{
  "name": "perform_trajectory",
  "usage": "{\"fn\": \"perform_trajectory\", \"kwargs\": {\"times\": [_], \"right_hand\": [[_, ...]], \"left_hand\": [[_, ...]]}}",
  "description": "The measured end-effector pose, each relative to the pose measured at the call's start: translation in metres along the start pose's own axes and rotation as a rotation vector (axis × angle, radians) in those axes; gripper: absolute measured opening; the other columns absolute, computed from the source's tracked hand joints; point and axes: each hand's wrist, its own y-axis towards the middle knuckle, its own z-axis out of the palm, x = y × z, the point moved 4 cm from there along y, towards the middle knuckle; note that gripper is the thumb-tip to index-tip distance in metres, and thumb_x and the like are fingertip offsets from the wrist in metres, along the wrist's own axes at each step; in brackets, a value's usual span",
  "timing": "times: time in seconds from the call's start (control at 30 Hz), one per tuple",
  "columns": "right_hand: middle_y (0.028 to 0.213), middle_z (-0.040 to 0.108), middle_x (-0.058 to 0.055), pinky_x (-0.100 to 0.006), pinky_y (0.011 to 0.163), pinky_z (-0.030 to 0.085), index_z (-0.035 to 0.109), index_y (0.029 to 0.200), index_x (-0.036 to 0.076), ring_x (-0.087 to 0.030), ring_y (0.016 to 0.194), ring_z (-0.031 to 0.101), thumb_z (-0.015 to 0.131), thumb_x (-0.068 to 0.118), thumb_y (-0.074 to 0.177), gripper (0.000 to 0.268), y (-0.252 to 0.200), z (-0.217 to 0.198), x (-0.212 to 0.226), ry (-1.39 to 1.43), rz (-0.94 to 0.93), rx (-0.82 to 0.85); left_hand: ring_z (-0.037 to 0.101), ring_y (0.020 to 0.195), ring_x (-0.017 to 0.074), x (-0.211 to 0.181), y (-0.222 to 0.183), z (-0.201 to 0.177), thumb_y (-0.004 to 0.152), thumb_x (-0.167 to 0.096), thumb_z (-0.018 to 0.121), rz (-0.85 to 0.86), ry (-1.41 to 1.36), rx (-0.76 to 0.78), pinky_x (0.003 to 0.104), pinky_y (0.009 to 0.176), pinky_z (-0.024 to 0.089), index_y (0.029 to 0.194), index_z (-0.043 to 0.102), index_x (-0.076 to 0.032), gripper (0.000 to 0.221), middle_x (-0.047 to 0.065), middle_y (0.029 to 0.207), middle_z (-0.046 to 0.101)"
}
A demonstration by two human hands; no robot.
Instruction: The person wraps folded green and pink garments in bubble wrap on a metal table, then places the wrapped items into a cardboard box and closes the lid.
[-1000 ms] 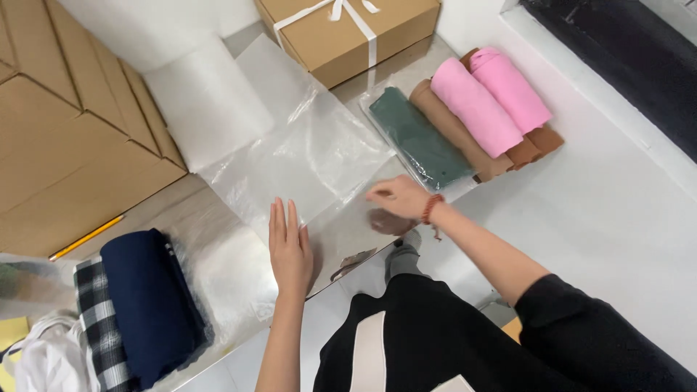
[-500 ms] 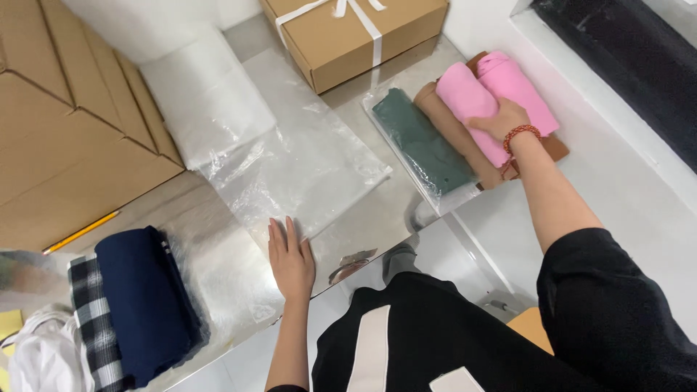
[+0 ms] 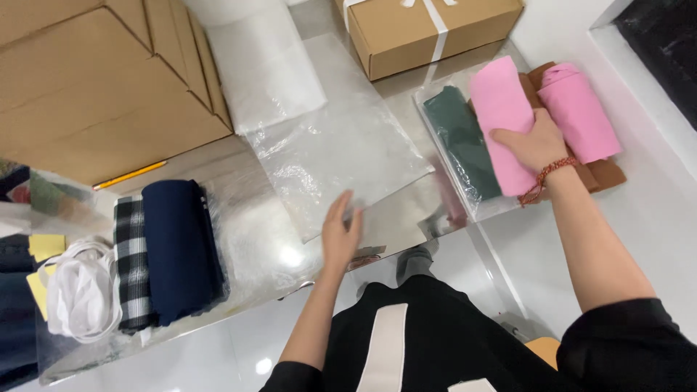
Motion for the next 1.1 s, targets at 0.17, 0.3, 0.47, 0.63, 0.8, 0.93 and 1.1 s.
{"fn": "perform_trajectory", "kwargs": {"times": [0.17,0.3,0.47,0.63,0.8,0.93,1.1], "right_hand": [[0.132,0.066,-0.028,-0.057,0.102,0.052,0.062,0.14,0.003,-0.046,0.129,0.061,0.09,0.05,0.079,0.082,-0.131,0.055,0.094,0.249,-0.012,0.233],[0.124,0.069,-0.026,-0.051,0.097,0.055,0.063,0.137,0.001,-0.039,0.122,0.066,0.084,0.039,0.089,0.065,-0.154,0.121,0.084,0.463,-0.051,0.291],[0.146,0.052,-0.024,-0.054,0.114,0.043,0.065,0.125,0.001,-0.04,0.14,0.051,0.086,0.029,0.091,0.048,-0.175,0.152,0.082,0.627,-0.181,0.377],[0.147,0.047,-0.012,-0.041,0.115,0.042,0.058,0.13,0.01,-0.025,0.133,0.052,0.065,0.026,0.109,0.027,-0.164,0.182,0.052,0.82,-0.161,0.499],[0.138,0.064,-0.011,-0.037,0.092,0.058,0.054,0.148,0.012,-0.029,0.113,0.068,0.028,0.099,0.082,0.113,-0.207,0.153,0.087,1.119,0.374,0.866],[0.107,0.068,-0.005,-0.027,0.071,0.062,0.064,0.138,0.013,-0.02,0.085,0.07,0.029,0.104,0.082,0.112,-0.171,0.219,0.01,1.315,0.356,0.971],[0.123,0.069,-0.006,-0.048,0.085,0.063,0.058,0.143,0.023,-0.029,0.103,0.072,0.045,0.08,0.098,0.074,-0.199,0.145,0.079,1.46,0.23,0.906]], "left_hand": [[0.061,0.138,0.025,-0.065,-0.005,0.049,0.11,-0.045,0.057,-0.016,-0.391,0.178,0.041,0.113,0.05,0.151,0.061,-0.024,0.047,0.005,0.145,0.067],[0.045,0.148,0.0481,-0.107,-0.023,0.019,0.102,-0.051,0.057,-0.178,-0.464,0.206,0.058,0.12,0.042,0.164,0.034,0.001,0.084,0.032,0.161,0.044],[0.051,0.145,0.0433,-0.075,-0.022,0.014,0.091,-0.063,0.07,-0.4,-0.595,0.187,0.057,0.114,0.047,0.167,0.028,-0.009,0.102,0.03,0.156,0.049],[0.044,0.146,0.0495,-0.063,-0.024,0.021,0.088,-0.066,0.078,-0.629,-1.049,0.258,0.067,0.11,0.044,0.171,0.016,-0.011,0.117,0.034,0.161,0.036],[0.038,0.151,0.0466,-0.07,-0.025,0.009,0.087,-0.068,0.077,-0.641,-1.082,0.425,0.064,0.112,0.042,0.174,0.003,-0.017,0.125,0.033,0.166,0.025],[0.04,0.148,0.0474,-0.082,-0.027,0.006,0.083,-0.064,0.082,-0.619,-0.926,0.515,0.066,0.111,0.042,0.173,-0.003,-0.017,0.132,0.036,0.165,0.024],[0.041,0.148,0.0488,-0.088,-0.031,0.004,0.083,-0.06,0.08,-0.551,-0.773,0.559,0.066,0.113,0.042,0.171,0.023,-0.017,0.114,0.034,0.163,0.034]]}}
